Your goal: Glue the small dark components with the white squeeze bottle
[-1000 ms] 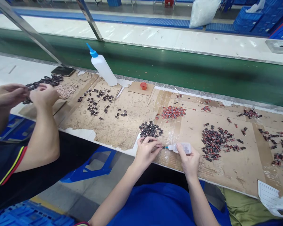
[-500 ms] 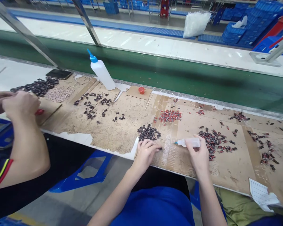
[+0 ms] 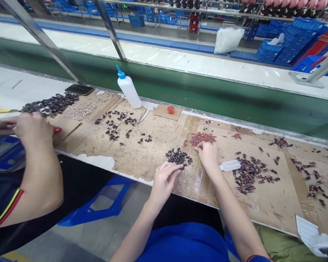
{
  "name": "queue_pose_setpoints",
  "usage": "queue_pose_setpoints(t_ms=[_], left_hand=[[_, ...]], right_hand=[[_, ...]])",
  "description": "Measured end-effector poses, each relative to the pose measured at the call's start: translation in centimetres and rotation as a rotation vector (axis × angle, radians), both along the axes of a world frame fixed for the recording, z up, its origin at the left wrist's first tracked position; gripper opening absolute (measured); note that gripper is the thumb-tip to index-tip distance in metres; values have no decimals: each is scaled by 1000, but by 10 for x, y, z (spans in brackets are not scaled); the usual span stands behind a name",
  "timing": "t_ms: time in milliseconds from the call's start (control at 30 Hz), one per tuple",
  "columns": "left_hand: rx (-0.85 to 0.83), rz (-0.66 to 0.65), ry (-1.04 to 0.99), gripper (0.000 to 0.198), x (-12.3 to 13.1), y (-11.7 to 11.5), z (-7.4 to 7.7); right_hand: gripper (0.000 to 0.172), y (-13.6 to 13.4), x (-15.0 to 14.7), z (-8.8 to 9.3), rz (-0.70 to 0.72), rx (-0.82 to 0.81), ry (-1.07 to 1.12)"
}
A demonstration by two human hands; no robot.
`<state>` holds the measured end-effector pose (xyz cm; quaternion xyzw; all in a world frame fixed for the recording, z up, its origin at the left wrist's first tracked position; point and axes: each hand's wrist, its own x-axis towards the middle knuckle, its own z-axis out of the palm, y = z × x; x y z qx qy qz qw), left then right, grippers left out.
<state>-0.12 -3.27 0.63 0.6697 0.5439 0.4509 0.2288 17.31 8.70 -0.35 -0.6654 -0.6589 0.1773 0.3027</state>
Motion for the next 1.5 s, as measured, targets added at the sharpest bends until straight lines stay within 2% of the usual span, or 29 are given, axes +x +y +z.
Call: queue_pose_setpoints(t_ms=[100,200,333,467,700,867,1200,1367,1500], left_hand=[[1,54,-54,17,3,2,3],[5,79,-68,18,7,5,6],[-10,110,-32,18,14,7,11],[-16,130,10,17,20,6,18],[0,119,28,15,22,2,20],[-3,61,-36,15,21,2,20],[-101,-18,-302,12,24,5,24],[-143,-15,-350,11,27,4,29],[-167,-24,-380,10,31,4,30]], right_hand=[[37,-6,0,5,-6,37,59],[26,-25,-2,19,10,47,209],[24,-64,-11,40,67,-82,575],[24,-90,-18,48,87,-129,710],[20,-95,-16,42,104,-92,642],[20,-101,-16,38,171,-80,662],[14,-112,-12,37,237,294,444],[14,-114,-10,38,257,387,407],[15,-115,-9,38,260,394,445]])
